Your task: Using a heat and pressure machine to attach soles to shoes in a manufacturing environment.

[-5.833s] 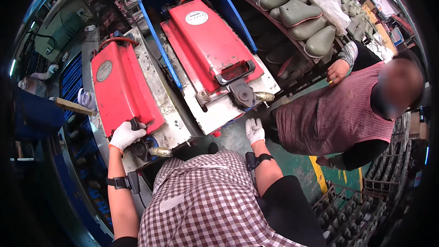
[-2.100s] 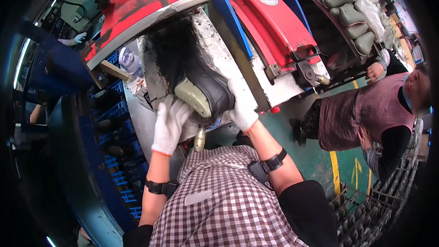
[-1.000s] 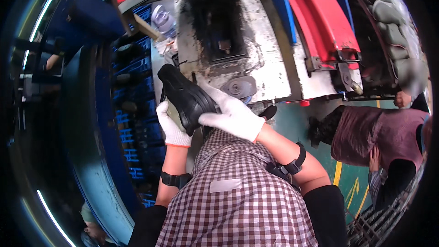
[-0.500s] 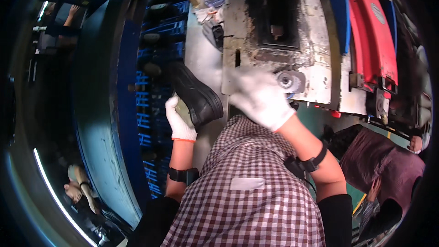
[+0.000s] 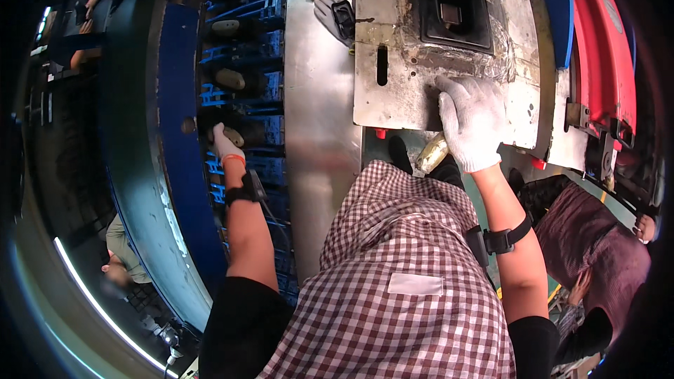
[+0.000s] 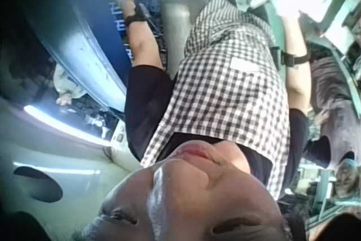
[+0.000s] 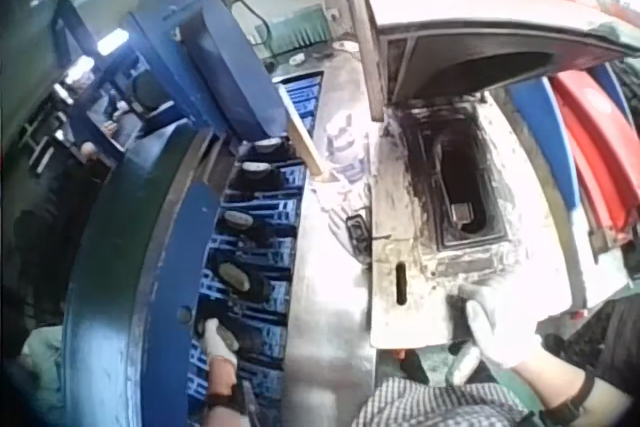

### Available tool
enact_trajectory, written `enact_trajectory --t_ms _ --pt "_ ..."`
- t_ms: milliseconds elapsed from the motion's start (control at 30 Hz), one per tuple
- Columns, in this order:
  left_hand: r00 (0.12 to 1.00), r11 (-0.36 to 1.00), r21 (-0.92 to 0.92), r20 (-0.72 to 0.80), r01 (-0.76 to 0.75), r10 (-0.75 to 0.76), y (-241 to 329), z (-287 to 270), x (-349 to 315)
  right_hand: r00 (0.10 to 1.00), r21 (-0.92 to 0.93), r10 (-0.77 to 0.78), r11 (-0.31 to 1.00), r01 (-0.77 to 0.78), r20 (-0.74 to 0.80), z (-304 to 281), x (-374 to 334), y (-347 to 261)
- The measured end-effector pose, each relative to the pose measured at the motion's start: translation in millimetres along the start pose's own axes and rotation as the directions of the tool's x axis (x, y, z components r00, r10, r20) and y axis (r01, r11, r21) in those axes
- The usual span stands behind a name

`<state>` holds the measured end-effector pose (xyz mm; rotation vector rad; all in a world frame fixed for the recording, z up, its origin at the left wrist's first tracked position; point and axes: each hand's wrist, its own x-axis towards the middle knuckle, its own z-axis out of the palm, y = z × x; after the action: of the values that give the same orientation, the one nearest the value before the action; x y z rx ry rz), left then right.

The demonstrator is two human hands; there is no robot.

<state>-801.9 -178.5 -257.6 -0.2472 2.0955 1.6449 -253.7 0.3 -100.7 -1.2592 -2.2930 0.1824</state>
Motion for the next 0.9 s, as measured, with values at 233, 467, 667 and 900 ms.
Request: enact_trajectory --t_ms 233,467,667,900 --pt "0.968 0.852 0.518 -0.169 -0.073 0.186 -45.2 12.5 2.6 1.000 0.002 0.002 1.000 -0.002 0.015 0.0 0.9 0.4" --pt "0.522 0.503 0.663 -0.748 0.555 0.410 -101.1 -170.2 -54.6 1.000 0.000 -0.007 1.000 0.007 0.031 -3.5 4.3 -3.4" --pt "0.811 0.805 0.112 -0.142 0.583 -0.567 -150.0 -288.4 2.7 0.999 -0.004 -0.041 0.999 0.041 0.020 1.8 2.1 1.7" --pt "0.906 0.901 -0.269 -0.163 0.341 -0.392 -143.5 -285.6 -55.8 1.000 0.010 -0.002 1.000 0.002 0.006 -1.8 2.6 2.0"
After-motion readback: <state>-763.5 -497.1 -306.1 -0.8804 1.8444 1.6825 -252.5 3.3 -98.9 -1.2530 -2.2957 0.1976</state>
